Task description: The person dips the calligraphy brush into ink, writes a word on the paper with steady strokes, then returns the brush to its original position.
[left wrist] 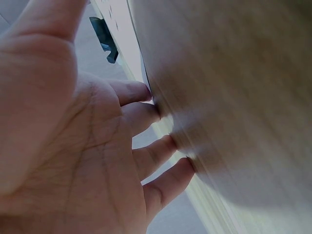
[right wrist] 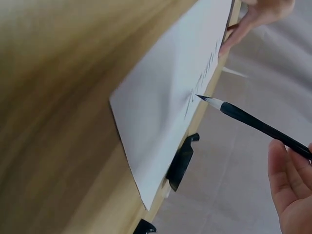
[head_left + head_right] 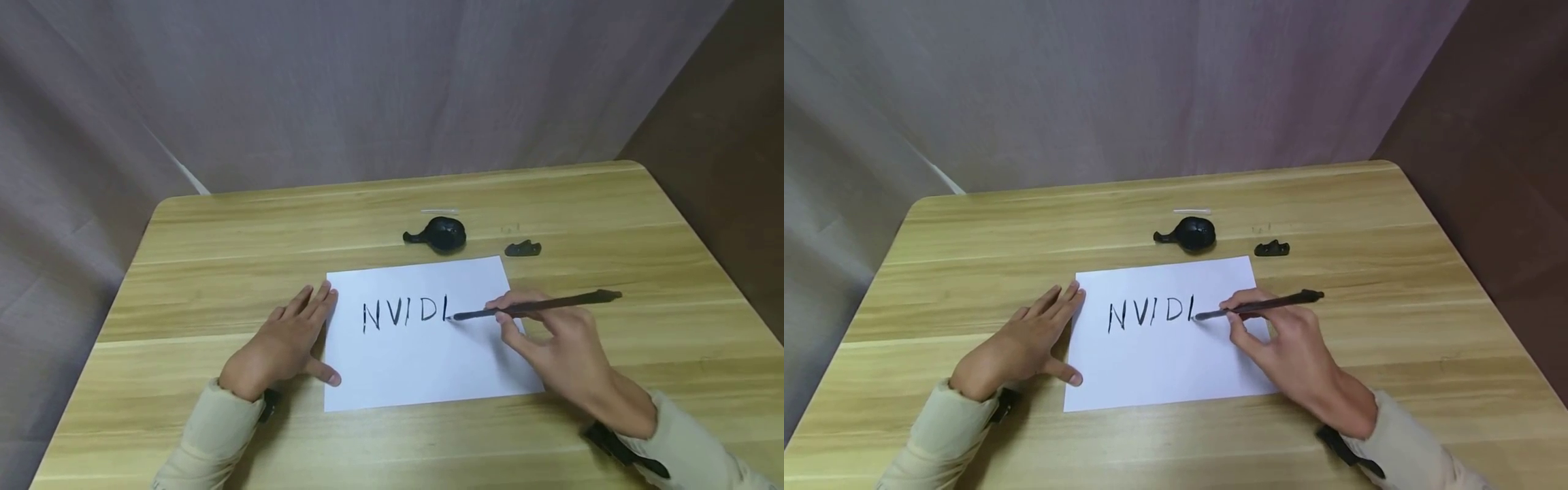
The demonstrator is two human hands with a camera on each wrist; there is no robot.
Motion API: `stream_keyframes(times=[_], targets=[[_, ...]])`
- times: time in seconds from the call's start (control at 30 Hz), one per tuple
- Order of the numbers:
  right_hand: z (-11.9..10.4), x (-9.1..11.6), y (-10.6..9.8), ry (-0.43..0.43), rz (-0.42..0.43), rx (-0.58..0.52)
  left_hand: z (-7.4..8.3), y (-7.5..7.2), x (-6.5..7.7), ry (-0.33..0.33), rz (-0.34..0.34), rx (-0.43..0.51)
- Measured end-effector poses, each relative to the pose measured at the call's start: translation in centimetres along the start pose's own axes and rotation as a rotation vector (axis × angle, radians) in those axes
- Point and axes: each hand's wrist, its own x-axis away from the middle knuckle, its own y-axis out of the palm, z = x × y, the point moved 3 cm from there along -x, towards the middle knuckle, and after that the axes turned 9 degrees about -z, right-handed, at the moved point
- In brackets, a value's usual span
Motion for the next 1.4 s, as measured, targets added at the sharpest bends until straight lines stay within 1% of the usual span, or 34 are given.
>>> stream_keyframes(times=[0.2,0.33,0.5,0.67,0.83,1.07,1.23,1.4], targets=[[0.9,-1.1,-0.8,0.032,0.054,-0.107,-0.1,-0.2,0.1,0.001,0.003,-0.005],[1.5,-1.4,-1.0,0.055,0.085,-0.135,-0.1,-0.2,0.1,0.015,0.008,0.008],[1.9,-1.1,-0.7,0.091,0.08,-0.141,-0.2,0.3,0.2,0.033,0.003,0.031],[2.1,-0.9,-0.3,0.087,0.07,-0.141,-0.4,0.9,0.2,0.03,0.001,0.045],[2.4,-0.9,0.2,0.074,0.062,-0.139,-1.0,1.3,0.2,0.025,0.007,0.032],[2.7,-1.1,0.8,0.087,0.054,-0.13,-1.7,1.6,-0.1,0.034,0.027,0.02],[2.8,-1.0,1.1,0.09,0.046,-0.099,-1.6,1.7,-0.2,0.05,0.034,0.031],[2.9,-1.0,1.2,0.08,0.043,-0.078,-1.5,1.8,-0.4,0.042,0.032,0.03]])
